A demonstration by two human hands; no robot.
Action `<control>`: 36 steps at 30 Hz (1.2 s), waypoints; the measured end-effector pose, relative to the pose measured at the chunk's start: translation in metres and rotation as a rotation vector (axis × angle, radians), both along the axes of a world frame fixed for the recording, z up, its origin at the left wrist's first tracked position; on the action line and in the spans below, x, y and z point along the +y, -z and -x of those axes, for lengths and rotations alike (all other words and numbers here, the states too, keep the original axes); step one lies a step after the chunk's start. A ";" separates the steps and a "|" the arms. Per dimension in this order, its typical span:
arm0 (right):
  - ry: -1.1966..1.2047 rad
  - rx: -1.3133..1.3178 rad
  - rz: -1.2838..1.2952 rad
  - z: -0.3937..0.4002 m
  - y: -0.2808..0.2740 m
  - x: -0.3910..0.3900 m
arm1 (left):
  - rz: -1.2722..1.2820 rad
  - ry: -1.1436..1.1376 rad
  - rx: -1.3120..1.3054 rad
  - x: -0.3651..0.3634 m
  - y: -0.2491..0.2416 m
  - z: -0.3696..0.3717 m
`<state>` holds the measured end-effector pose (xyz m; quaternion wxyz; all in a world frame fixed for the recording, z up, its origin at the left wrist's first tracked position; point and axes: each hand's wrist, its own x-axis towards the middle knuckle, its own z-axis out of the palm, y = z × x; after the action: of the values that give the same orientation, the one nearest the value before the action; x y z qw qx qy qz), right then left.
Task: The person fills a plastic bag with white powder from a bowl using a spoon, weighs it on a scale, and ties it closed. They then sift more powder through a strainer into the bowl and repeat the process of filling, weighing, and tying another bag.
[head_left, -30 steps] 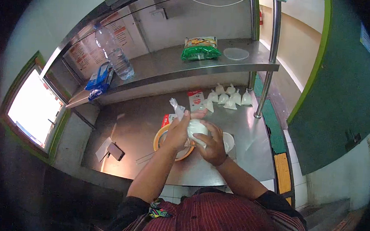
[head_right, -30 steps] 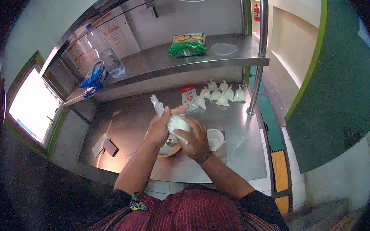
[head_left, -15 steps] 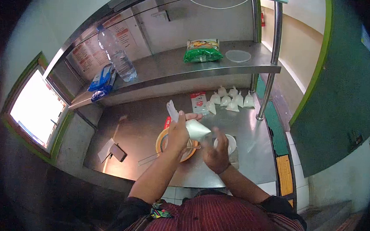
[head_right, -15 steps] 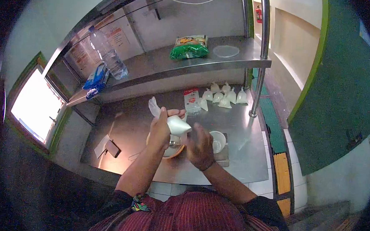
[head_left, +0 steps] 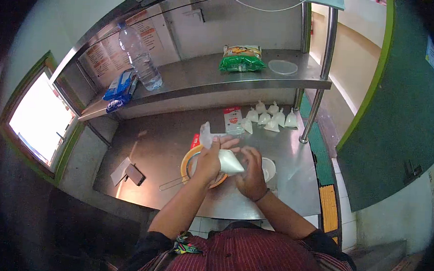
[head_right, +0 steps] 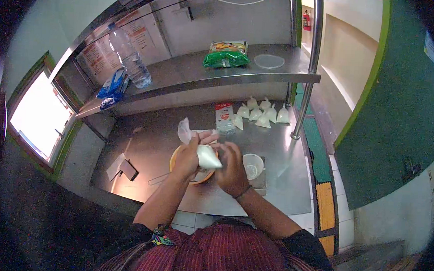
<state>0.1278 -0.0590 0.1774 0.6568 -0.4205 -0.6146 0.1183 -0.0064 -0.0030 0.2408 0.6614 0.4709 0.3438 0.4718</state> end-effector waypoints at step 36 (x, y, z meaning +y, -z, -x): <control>-0.374 0.380 0.795 0.017 0.019 -0.006 | 0.047 -0.050 0.005 -0.012 0.024 0.012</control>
<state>0.1110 -0.0651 0.1579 0.5131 -0.4922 -0.4561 0.5352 -0.0183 -0.0150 0.2165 0.6594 0.4474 0.3682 0.4790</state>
